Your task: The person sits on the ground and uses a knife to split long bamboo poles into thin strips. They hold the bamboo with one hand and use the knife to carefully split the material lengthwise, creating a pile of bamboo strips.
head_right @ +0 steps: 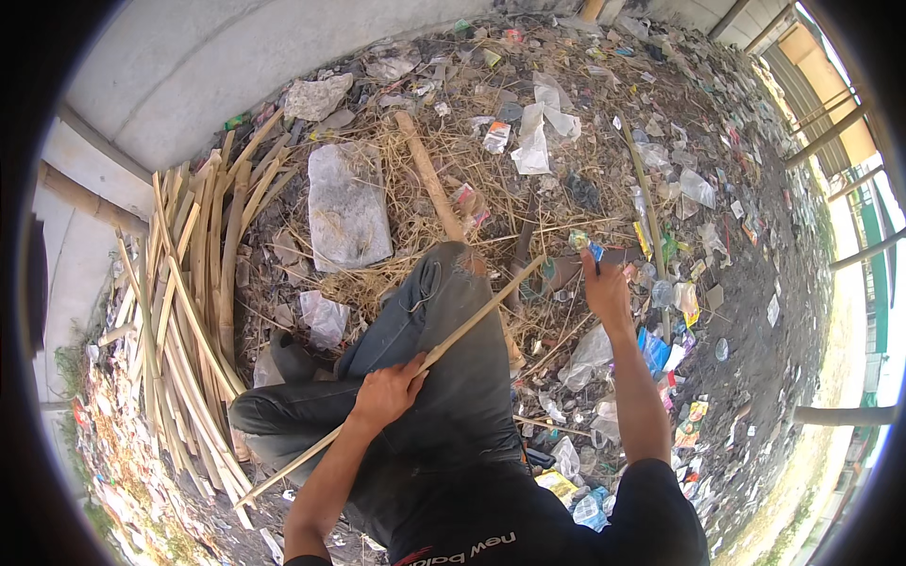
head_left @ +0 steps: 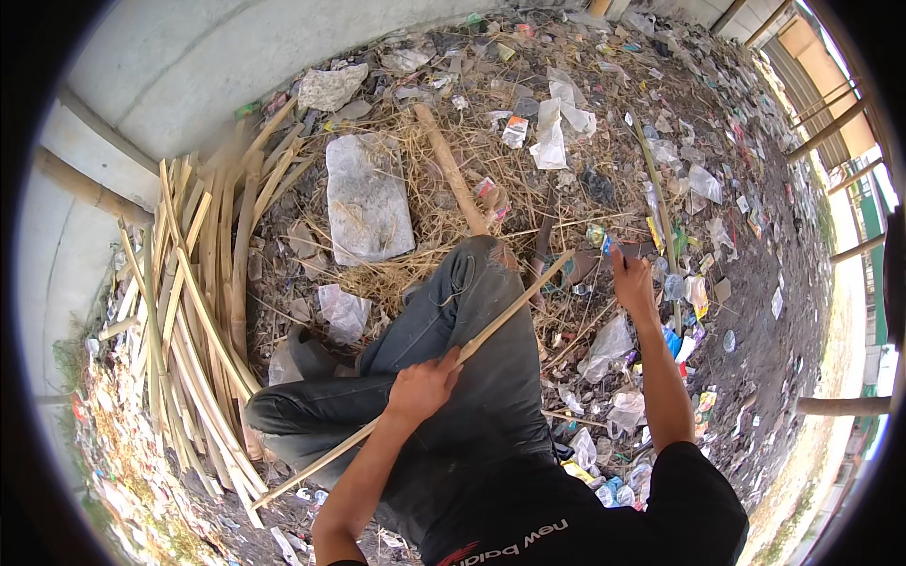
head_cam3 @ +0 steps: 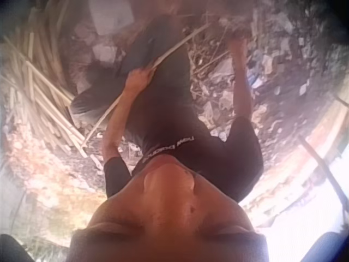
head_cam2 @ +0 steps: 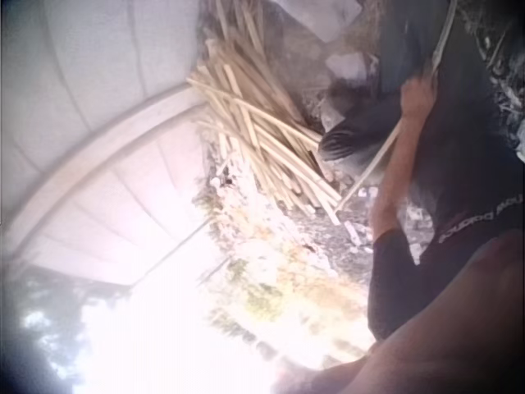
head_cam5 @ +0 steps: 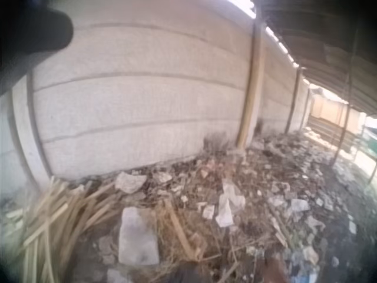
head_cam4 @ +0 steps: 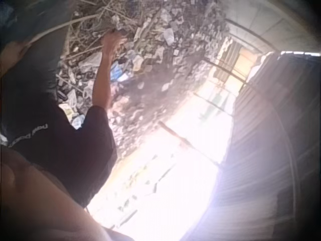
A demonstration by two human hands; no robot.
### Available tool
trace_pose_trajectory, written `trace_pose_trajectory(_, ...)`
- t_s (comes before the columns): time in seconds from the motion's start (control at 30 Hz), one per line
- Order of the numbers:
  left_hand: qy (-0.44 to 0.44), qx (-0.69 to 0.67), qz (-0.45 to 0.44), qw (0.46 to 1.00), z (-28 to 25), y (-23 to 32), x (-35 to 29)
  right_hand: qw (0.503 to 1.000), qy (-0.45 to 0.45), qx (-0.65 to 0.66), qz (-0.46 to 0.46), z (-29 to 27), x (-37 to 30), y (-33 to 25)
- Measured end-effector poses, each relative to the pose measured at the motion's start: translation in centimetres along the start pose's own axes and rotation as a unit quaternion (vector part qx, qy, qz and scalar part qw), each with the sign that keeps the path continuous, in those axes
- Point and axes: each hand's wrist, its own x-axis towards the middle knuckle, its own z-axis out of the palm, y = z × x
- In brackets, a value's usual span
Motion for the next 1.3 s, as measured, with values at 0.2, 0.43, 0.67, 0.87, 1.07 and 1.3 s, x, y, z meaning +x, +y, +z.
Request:
trace_pose_trajectory(0.2, -0.033, 0.009, -0.015, 0.999, -0.3, -0.1, -0.5, 0.972, -0.226, 0.0, -0.063, 1.3, -12.5, -13.8)
trace_pose_trajectory(0.43, -0.047, -0.008, -0.031, 0.998, -0.5, -0.3, -0.2, 0.951, -0.277, -0.024, -0.137, 3.8, -16.1, -16.2)
trace_pose_trajectory(0.67, -0.036, -0.052, -0.025, 0.998, -0.5, -0.6, 0.1, 0.959, -0.238, -0.069, -0.14, 4.7, -15.0, -15.2)
trace_pose_trajectory(0.87, -0.067, -0.075, -0.044, 0.994, -1.7, -2.0, -2.5, 0.995, -0.032, -0.09, 0.025, -0.3, -2.0, 1.0)
trace_pose_trajectory(1.07, -0.041, -0.056, -0.031, 0.997, -1.9, -1.5, -1.9, 0.996, -0.065, 0.06, -0.029, 0.0, -5.0, -5.3)
trace_pose_trajectory(1.3, -0.084, -0.01, -0.053, 0.995, -2.0, -1.1, -2.0, 0.971, -0.139, 0.191, 0.044, 3.4, -8.4, -7.5)
